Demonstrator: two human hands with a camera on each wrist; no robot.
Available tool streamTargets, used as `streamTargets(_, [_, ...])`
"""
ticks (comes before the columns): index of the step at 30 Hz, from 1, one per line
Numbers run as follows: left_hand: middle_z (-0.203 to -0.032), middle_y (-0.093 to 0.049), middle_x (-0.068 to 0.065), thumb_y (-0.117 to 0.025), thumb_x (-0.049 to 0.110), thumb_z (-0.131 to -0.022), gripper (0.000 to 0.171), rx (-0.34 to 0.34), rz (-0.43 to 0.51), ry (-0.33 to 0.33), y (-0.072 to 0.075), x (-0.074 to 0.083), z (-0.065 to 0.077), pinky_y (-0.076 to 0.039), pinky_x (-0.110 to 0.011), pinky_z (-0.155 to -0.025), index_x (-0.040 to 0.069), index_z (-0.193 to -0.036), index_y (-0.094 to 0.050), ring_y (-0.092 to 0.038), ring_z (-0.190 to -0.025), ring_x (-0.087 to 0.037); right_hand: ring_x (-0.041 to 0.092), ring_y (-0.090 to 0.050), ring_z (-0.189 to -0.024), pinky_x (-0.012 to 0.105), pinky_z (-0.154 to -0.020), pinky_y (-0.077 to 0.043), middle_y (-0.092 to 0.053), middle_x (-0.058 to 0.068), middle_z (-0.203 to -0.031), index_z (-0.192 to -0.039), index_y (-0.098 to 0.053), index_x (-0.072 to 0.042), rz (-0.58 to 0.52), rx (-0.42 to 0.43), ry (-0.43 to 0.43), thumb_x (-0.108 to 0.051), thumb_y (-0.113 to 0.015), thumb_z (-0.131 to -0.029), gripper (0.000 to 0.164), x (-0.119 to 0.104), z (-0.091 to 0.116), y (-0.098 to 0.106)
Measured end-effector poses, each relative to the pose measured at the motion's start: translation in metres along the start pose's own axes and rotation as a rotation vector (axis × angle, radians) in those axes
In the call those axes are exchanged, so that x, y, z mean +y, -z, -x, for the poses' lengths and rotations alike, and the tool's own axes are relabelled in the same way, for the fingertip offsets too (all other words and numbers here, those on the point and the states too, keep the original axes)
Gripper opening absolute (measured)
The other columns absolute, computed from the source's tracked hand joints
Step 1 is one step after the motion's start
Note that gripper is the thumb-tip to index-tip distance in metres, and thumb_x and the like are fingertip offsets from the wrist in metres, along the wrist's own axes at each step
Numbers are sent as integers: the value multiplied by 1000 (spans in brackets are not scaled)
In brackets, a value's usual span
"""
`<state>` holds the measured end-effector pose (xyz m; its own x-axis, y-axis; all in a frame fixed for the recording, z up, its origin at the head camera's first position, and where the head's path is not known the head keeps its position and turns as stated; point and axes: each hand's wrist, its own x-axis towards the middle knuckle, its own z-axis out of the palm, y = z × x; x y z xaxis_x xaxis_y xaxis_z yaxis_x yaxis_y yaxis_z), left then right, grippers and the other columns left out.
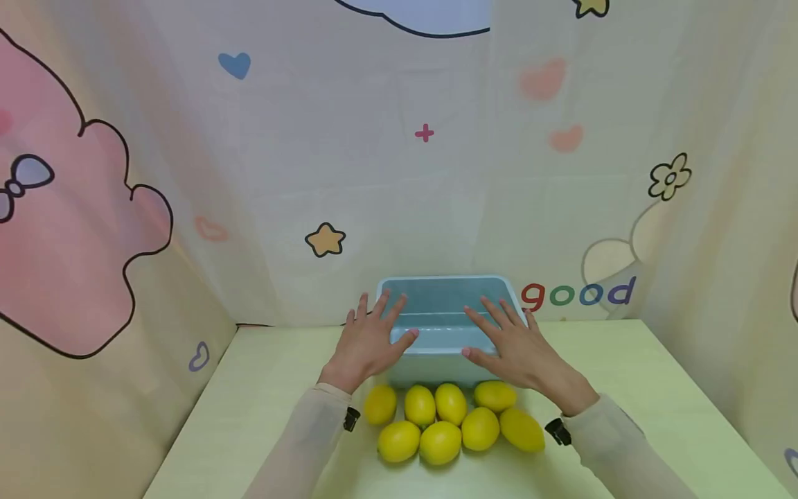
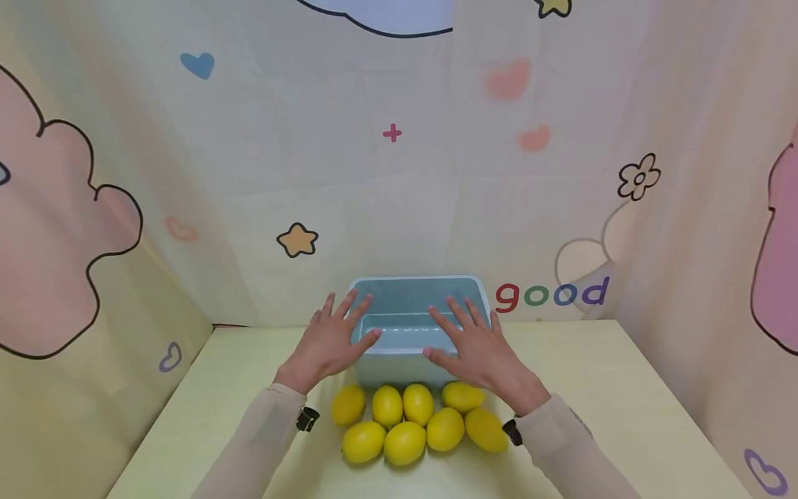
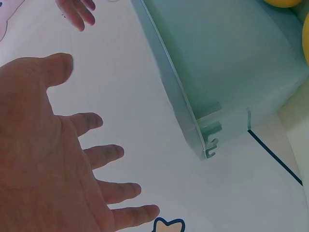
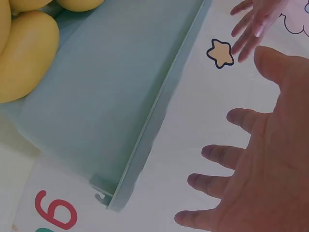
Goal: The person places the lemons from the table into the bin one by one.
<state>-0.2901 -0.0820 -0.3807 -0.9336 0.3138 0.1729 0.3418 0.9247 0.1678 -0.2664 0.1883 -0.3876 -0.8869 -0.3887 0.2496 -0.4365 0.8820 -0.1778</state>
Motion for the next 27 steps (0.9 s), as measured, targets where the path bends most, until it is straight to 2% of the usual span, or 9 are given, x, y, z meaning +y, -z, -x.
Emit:
streamTargets(3, [-158,-14,-1,-32,67,-89,70,17,7,22,1,-2,-1,-23,-59,-112,35,-148,-15,-10,-143,-42,42,-14,-142,72,-106,-10,-19,9,-156,-147,-26,-29,2,7,9,-63,-44,-87,71,1,5,0])
streamTargets(9, [-158,-15,-3,-35,64,-89,71,11,35,56,-2,-7,-3,-27,-58,-110,31,-149,-16,-13,-143,-43,40,-15,-143,72,-106,-13,-17,8,-157,-148,-24,-31,16,-10,-3,-65,-43,-86,73,5,17,0])
streamTargets(13, [-156,-20,-7,-40,58,-90,71,23,43,88,-5,-10,-8,-36,-57,-105,26,-150,-18,-22,-140,-42,40,-20,-141,70,-106,-17,-21,8,-156,-147,-26,-30,32,14,7,-63,-47,-86,73,8,25,-3])
streamTargets(17, [-155,-25,-8,-44,54,-91,71,16,104,114,-8,-13,-11,-41,-56,-101,22,-150,-19,-31,-138,-37,37,-29,-137,64,-104,-27,-30,9,-152,-145,-33,-26,50,70,22,-56,-55,-85,71,8,38,-4])
streamTargets(21, [-153,-29,-9,-46,45,-92,67,6,175,133,-10,-15,-8,-45,-53,-97,21,-150,-20,-44,-130,-33,36,-41,-129,59,-97,-40,-39,10,-146,-141,-40,-22,54,104,38,-49,-63,-81,69,6,52,-6])
streamTargets(24, [-151,-31,-12,-47,38,-94,64,21,221,118,-12,-16,-7,-47,-49,-96,19,-149,-22,-52,-121,-33,34,-50,-122,55,-89,-48,-46,9,-141,-137,-46,-22,64,116,31,-46,-67,-79,66,5,62,-8])
streamTargets(27, [-148,-35,-13,-48,33,-94,62,21,262,105,-12,-18,-7,-45,-47,-99,16,-149,-24,-53,-121,-31,31,-55,-116,51,-82,-52,-52,7,-135,-132,-51,-22,58,106,-1,-46,-67,-79,61,4,71,-9])
